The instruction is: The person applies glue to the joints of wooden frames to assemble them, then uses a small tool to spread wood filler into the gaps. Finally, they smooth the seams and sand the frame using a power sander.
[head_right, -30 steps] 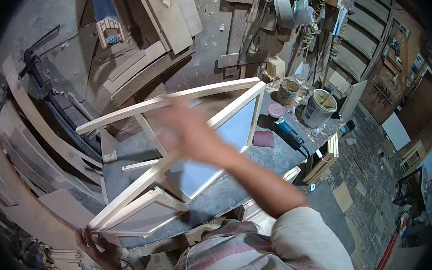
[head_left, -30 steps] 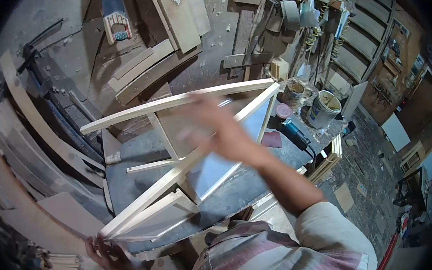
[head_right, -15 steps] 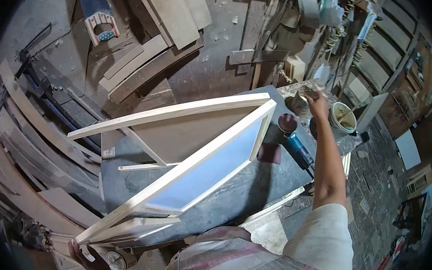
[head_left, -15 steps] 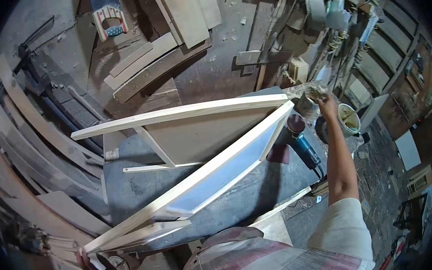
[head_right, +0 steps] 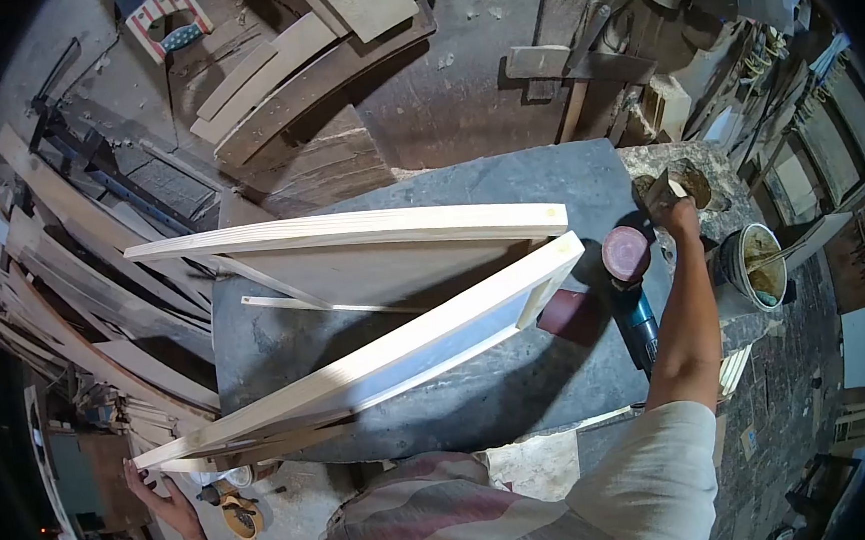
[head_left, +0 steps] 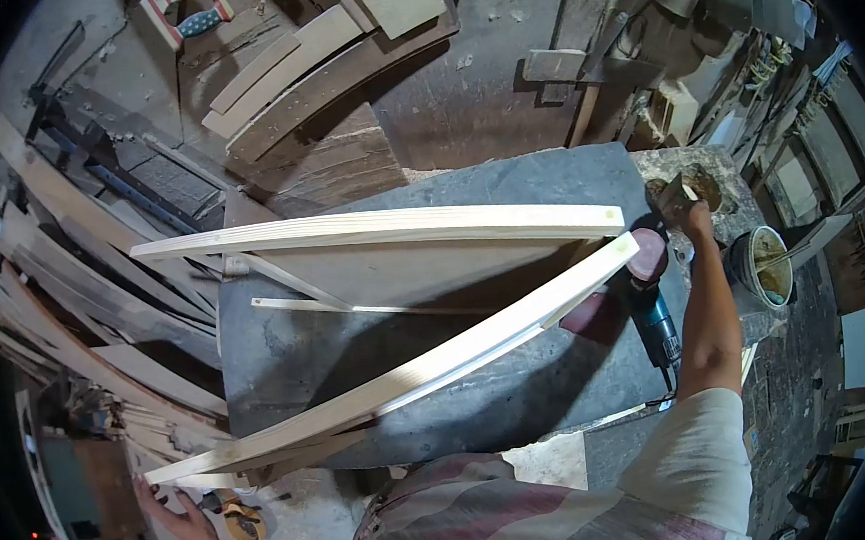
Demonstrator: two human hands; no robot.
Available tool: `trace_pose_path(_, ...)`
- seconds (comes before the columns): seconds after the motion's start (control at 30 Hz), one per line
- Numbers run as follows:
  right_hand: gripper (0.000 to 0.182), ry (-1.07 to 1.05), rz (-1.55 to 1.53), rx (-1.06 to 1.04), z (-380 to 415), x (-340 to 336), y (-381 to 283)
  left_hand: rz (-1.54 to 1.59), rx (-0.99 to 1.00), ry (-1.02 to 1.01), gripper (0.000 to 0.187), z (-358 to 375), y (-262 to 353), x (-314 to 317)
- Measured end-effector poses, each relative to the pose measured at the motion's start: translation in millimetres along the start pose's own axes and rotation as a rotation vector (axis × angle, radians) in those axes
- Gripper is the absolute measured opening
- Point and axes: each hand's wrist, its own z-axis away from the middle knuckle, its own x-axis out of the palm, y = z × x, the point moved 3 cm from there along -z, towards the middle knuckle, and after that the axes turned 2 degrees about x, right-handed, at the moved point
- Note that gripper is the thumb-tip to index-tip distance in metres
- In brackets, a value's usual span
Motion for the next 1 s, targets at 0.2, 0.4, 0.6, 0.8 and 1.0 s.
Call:
trace_pose_path(0.2, 0.071, 0.141, -0.22, -0.011, -24, -14, 30, 0.023, 0.025, 0.028, 0.061, 1, -2, 6)
trace_pose_path(0.4, 0.04, 0.206, -0.365, -0.291, 89, -184, -52, 0.157, -0.046, 0.082, 0.068, 5, -2, 20)
trace_pose_path(0.6, 0.041, 0.017, -0.548, -0.252, 267, -266, -107, 0.243, -0.057, 0.15, 0.069, 3, 6, 32)
trace_pose_path(0.8, 0.034, -0.447, -0.518, -0.251, 399, -241, -164, 0.253, -0.017, 0.203, 0.062, 2, 12, 34)
trace_pose_path(1.0, 0.028, -0.465, -0.374, -0.346, 454, -162, -186, 0.308, -0.042, 0.182, 0.062, 1, 6, 38)
